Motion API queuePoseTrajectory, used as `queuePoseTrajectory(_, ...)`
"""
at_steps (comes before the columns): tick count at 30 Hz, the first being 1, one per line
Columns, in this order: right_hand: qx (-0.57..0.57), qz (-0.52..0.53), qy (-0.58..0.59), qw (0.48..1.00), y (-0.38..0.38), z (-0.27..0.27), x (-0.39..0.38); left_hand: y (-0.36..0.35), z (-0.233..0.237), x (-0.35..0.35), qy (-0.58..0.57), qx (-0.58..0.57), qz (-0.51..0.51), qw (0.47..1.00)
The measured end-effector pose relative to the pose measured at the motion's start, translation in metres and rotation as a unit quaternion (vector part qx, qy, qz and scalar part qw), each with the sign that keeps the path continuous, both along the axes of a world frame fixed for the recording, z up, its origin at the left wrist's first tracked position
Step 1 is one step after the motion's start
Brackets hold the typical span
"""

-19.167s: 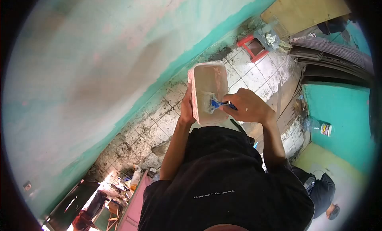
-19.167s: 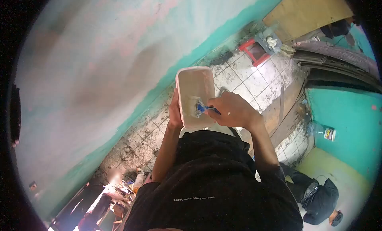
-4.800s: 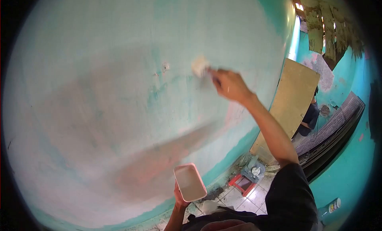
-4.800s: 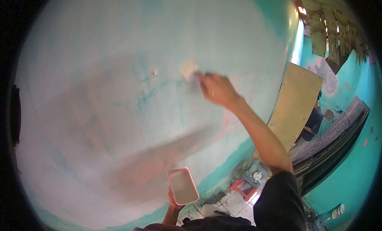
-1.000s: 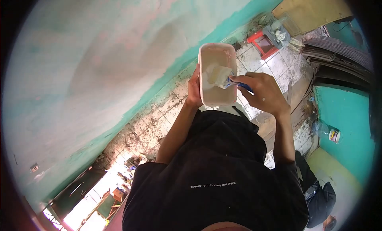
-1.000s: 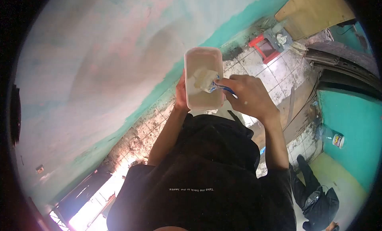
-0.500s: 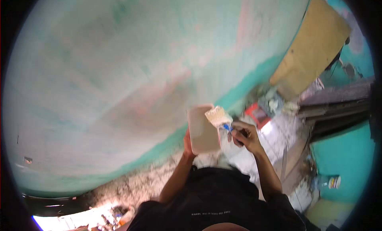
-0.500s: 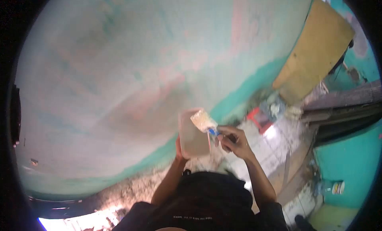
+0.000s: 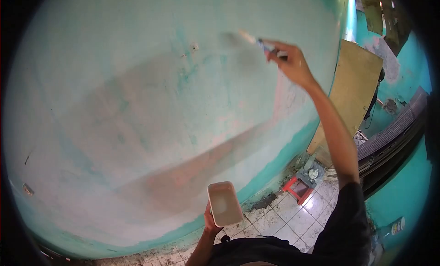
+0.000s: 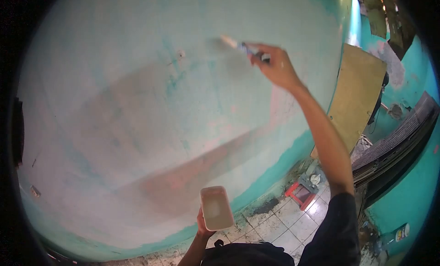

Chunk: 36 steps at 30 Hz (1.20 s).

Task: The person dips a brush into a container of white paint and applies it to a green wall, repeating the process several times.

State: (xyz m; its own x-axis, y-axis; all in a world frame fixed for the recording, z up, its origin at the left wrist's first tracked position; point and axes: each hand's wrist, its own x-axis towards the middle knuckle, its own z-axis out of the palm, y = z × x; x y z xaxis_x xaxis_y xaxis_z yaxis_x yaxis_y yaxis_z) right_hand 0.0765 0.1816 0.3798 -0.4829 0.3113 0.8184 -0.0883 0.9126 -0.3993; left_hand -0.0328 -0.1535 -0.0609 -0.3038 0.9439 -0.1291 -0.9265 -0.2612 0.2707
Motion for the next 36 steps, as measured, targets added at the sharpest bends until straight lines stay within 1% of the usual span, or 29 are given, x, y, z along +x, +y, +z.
queuePoseTrajectory(2,0.133,-0.057,0.023,0.989,0.023,0.054,-0.016,-0.007,-0.006,-0.01,0.009,0.013,0.012,1.0)
queuePoseTrajectory(3,0.164,-0.079,0.035,0.983,0.03,0.081,-0.02,-0.01,-0.009,-0.014,0.014,0.022,0.028,0.999)
queuePoseTrajectory(4,0.193,-0.1,0.046,0.975,0.033,0.107,-0.023,-0.015,-0.012,-0.018,0.015,0.022,0.022,0.999)
queuePoseTrajectory(6,0.244,-0.152,0.074,0.955,0.036,0.155,-0.029,-0.016,-0.015,-0.027,-0.037,0.044,0.016,0.998)
queuePoseTrajectory(7,0.248,-0.157,0.076,0.953,0.026,0.179,-0.027,-0.014,-0.016,-0.03,-0.035,0.048,0.011,0.998)
queuePoseTrajectory(8,0.227,-0.182,0.038,0.956,0.013,0.202,-0.025,-0.01,-0.017,-0.033,-0.021,0.038,0.026,0.999)
queuePoseTrajectory(9,0.202,-0.204,0.001,0.958,0.005,0.215,-0.026,-0.011,-0.016,-0.036,-0.008,0.024,0.043,0.999)
queuePoseTrajectory(10,0.202,-0.205,0.0,0.958,0.007,0.221,-0.031,-0.015,-0.013,-0.037,-0.009,0.025,0.042,0.999)
queuePoseTrajectory(12,0.195,-0.229,-0.06,0.952,0.007,0.241,-0.038,-0.009,0.0,-0.04,-0.006,0.063,0.039,0.997)
queuePoseTrajectory(13,0.187,-0.21,-0.077,0.957,0.015,0.237,-0.046,-0.003,-0.004,-0.044,-0.005,0.066,0.037,0.997)
queuePoseTrajectory(14,0.264,-0.126,-0.071,0.954,0.063,0.234,-0.066,0.004,-0.015,-0.049,-0.026,0.054,0.033,0.998)
queuePoseTrajectory(15,0.257,-0.163,-0.113,0.946,0.05,0.217,-0.066,0.005,-0.021,-0.05,-0.05,0.04,0.029,0.998)
queuePoseTrajectory(16,0.251,-0.201,-0.156,0.934,0.03,0.193,-0.062,0.005,-0.014,-0.047,-0.053,0.042,0.027,0.997)
queuePoseTrajectory(18,0.221,-0.162,-0.291,0.917,0.026,0.165,-0.048,0.004,0.007,-0.041,-0.016,0.057,0.034,0.998)
queuePoseTrajectory(20,0.167,-0.166,-0.446,0.864,0.008,0.14,-0.039,0.01,-0.024,-0.049,-0.029,0.048,0.028,0.998)
queuePoseTrajectory(21,0.179,-0.164,-0.449,0.86,0.009,0.138,-0.037,0.01,-0.036,-0.052,-0.039,0.039,0.023,0.998)
queuePoseTrajectory(22,0.183,-0.17,-0.445,0.86,0.007,0.152,-0.034,0.016,-0.031,-0.053,-0.036,0.045,0.02,0.998)
queuePoseTrajectory(23,0.2,-0.146,-0.34,0.907,0.008,0.167,-0.03,0.013,-0.023,-0.049,-0.033,0.036,0.037,0.998)
queuePoseTrajectory(24,0.217,-0.118,-0.231,0.941,0.009,0.184,-0.029,0.011,-0.016,-0.046,-0.031,0.028,0.055,0.998)
queuePoseTrajectory(26,0.25,-0.134,-0.04,0.958,0.031,0.224,-0.035,0.01,-0.008,-0.041,-0.034,0.05,0.048,0.997)
queuePoseTrajectory(27,0.255,-0.134,-0.038,0.957,0.027,0.243,-0.036,0.014,-0.004,-0.041,-0.033,0.072,0.039,0.996)
queuePoseTrajectory(28,0.23,-0.174,-0.012,0.957,0.015,0.264,-0.037,0.018,-0.002,-0.041,-0.032,0.077,0.038,0.996)
queuePoseTrajectory(29,0.203,-0.212,0.012,0.956,0.015,0.276,-0.037,0.018,-0.002,-0.04,-0.03,0.078,0.035,0.996)
queuePoseTrajectory(30,0.203,-0.212,0.011,0.956,0.019,0.279,-0.038,0.017,-0.004,-0.038,-0.028,0.077,0.032,0.996)
queuePoseTrajectory(32,0.25,-0.249,-0.109,0.929,0.035,0.283,-0.045,0.02,-0.007,-0.035,-0.028,0.069,0.045,0.996)
queuePoseTrajectory(33,0.188,-0.142,-0.117,0.965,0.074,0.268,-0.064,0.023,-0.005,-0.036,-0.027,0.059,0.057,0.996)
queuePoseTrajectory(34,0.342,-0.215,-0.051,0.914,0.061,0.235,-0.065,0.028,-0.002,-0.038,-0.023,0.063,0.058,0.996)
queuePoseTrajectory(35,0.333,-0.182,-0.033,0.924,0.059,0.209,-0.067,0.029,0.001,-0.038,0.007,0.055,0.07,0.996)
queuePoseTrajectory(36,0.254,-0.2,-0.134,0.937,0.03,0.191,-0.055,0.025,0.0,-0.033,0.032,0.042,0.082,0.995)
